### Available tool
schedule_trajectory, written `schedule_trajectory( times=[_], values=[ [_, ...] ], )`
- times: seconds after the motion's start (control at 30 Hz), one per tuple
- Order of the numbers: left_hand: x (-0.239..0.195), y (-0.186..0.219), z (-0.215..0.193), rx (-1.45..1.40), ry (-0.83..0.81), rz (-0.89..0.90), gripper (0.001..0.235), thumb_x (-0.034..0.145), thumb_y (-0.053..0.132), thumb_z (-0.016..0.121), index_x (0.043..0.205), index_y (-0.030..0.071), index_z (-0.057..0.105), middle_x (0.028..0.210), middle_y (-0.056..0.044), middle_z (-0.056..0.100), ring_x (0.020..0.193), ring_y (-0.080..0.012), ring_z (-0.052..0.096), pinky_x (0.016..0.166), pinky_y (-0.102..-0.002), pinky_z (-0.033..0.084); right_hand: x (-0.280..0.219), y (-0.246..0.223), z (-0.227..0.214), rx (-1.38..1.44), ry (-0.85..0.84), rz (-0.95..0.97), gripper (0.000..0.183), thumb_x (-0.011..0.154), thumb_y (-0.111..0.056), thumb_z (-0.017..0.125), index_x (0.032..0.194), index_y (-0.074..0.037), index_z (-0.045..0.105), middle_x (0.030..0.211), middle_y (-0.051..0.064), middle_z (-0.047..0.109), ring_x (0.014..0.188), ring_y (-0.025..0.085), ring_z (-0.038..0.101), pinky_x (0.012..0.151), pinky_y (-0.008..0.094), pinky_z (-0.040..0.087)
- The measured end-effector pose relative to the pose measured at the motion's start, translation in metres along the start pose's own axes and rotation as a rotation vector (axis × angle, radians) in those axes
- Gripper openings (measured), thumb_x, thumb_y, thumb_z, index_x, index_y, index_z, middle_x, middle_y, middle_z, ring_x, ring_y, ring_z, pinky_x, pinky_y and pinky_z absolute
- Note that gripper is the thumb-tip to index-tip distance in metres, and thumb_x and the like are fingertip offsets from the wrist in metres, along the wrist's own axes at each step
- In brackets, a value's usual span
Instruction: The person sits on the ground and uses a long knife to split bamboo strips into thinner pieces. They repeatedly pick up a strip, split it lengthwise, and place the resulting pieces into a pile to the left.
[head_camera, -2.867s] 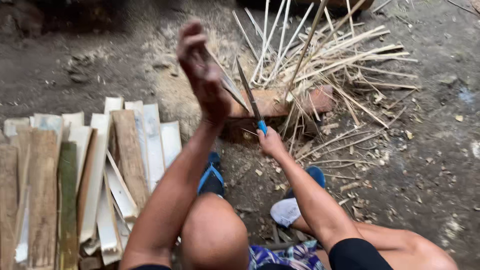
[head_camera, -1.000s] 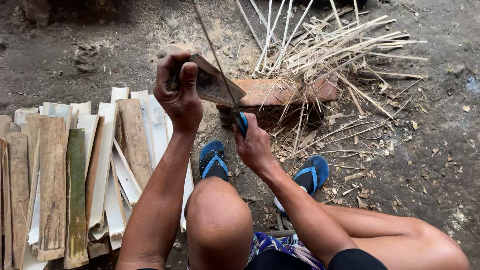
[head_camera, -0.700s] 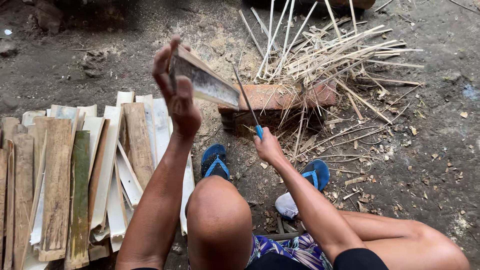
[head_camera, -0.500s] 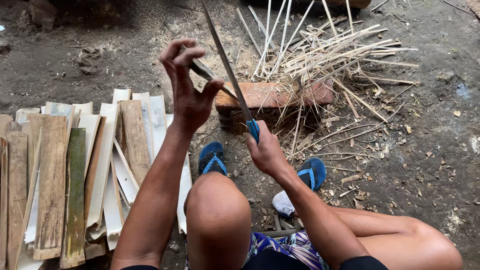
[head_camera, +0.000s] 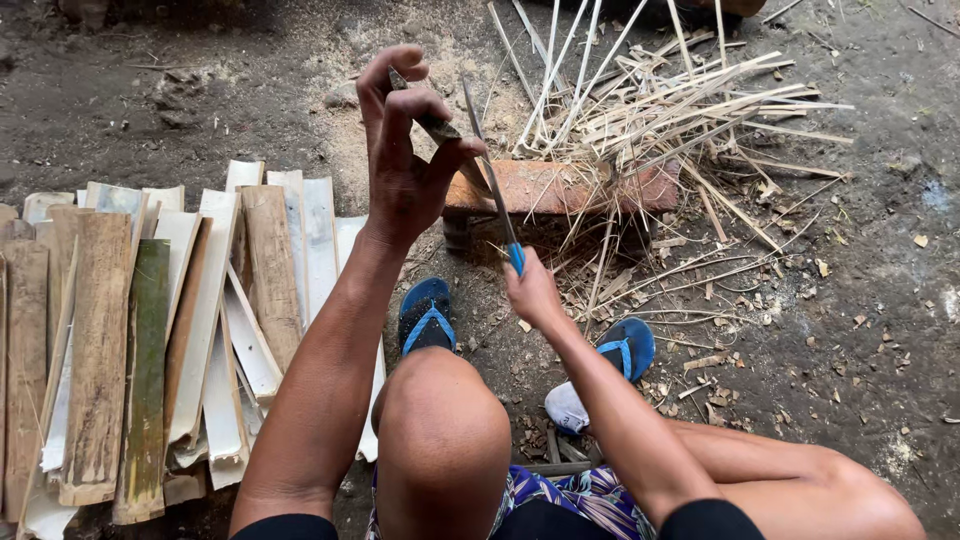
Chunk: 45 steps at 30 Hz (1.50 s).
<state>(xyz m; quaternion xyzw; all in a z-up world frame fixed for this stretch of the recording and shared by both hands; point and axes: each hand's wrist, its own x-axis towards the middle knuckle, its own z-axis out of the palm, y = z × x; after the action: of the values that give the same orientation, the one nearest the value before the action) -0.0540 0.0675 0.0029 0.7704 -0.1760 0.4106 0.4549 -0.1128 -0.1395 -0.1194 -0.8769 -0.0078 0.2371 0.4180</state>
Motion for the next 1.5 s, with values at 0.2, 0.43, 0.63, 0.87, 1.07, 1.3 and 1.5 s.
schedule_trajectory(
  times=[0.2,0.43,0.63,0.87,1.07,1.3,1.5],
  values=[
    [0.006,-0.006,0.012,-0.007,0.193,-0.051,0.043,0.084,0.042,0.090,0.103,0.018,0.060,0.111,0.000,0.047,0.109,-0.0185,0.049,0.089,-0.034,0.053,0.010,-0.003,-0.018,-0.022,0.017,-0.011,0.018,0.106,-0.023,0.052,0.112,-0.006,0.048,0.072,0.009,0.062,0.057,0.019,0.060,0.048,0.037,0.047],
    [-0.001,-0.009,0.024,0.153,0.351,-0.042,0.042,0.085,0.042,0.090,0.102,0.019,0.060,0.106,0.004,0.049,0.105,-0.0162,0.046,0.093,-0.034,0.047,-0.034,-0.073,-0.015,0.207,0.200,-0.521,0.011,0.108,-0.011,0.050,0.113,-0.002,0.047,0.068,0.010,0.064,0.049,0.018,0.062,0.037,0.032,0.050],
    [-0.007,-0.001,0.010,0.109,0.314,-0.095,0.041,0.091,0.043,0.088,0.105,0.019,0.058,0.106,0.001,0.045,0.105,-0.0174,0.044,0.092,-0.034,0.044,-0.013,-0.069,-0.011,0.125,0.169,-0.288,0.021,0.107,-0.018,0.048,0.122,-0.003,0.044,0.064,0.009,0.062,0.044,0.019,0.059,0.034,0.033,0.050],
    [-0.006,0.003,0.013,0.100,0.341,-0.100,0.045,0.089,0.043,0.088,0.106,0.017,0.056,0.112,-0.001,0.040,0.109,-0.0186,0.045,0.090,-0.034,0.045,0.009,-0.035,0.001,0.097,0.143,-0.289,0.017,0.108,-0.020,0.049,0.113,-0.004,0.046,0.067,0.009,0.062,0.050,0.019,0.062,0.036,0.032,0.049],
    [-0.001,-0.007,0.006,0.126,0.378,-0.090,0.043,0.090,0.041,0.089,0.106,0.019,0.056,0.112,-0.001,0.041,0.108,-0.0186,0.044,0.091,-0.036,0.045,0.040,-0.005,0.032,0.099,0.208,-0.223,0.020,0.106,-0.020,0.051,0.114,-0.004,0.044,0.066,0.012,0.064,0.051,0.025,0.065,0.039,0.038,0.048],
    [0.003,-0.001,0.014,0.112,0.315,-0.069,0.043,0.090,0.042,0.087,0.106,0.017,0.055,0.111,-0.001,0.042,0.108,-0.0194,0.044,0.092,-0.038,0.044,0.063,0.034,0.026,-0.045,0.220,-0.166,0.023,0.105,-0.025,0.056,0.112,-0.005,0.048,0.070,0.017,0.066,0.060,0.033,0.068,0.055,0.050,0.051],
    [0.007,-0.019,0.008,0.088,0.304,-0.068,0.044,0.091,0.045,0.086,0.105,0.017,0.054,0.111,0.001,0.041,0.105,-0.0160,0.046,0.088,-0.032,0.049,0.058,0.051,0.033,0.001,0.130,0.016,0.016,0.103,-0.023,0.054,0.110,-0.009,0.051,0.072,0.016,0.069,0.062,0.031,0.071,0.057,0.049,0.053]
  ],
)
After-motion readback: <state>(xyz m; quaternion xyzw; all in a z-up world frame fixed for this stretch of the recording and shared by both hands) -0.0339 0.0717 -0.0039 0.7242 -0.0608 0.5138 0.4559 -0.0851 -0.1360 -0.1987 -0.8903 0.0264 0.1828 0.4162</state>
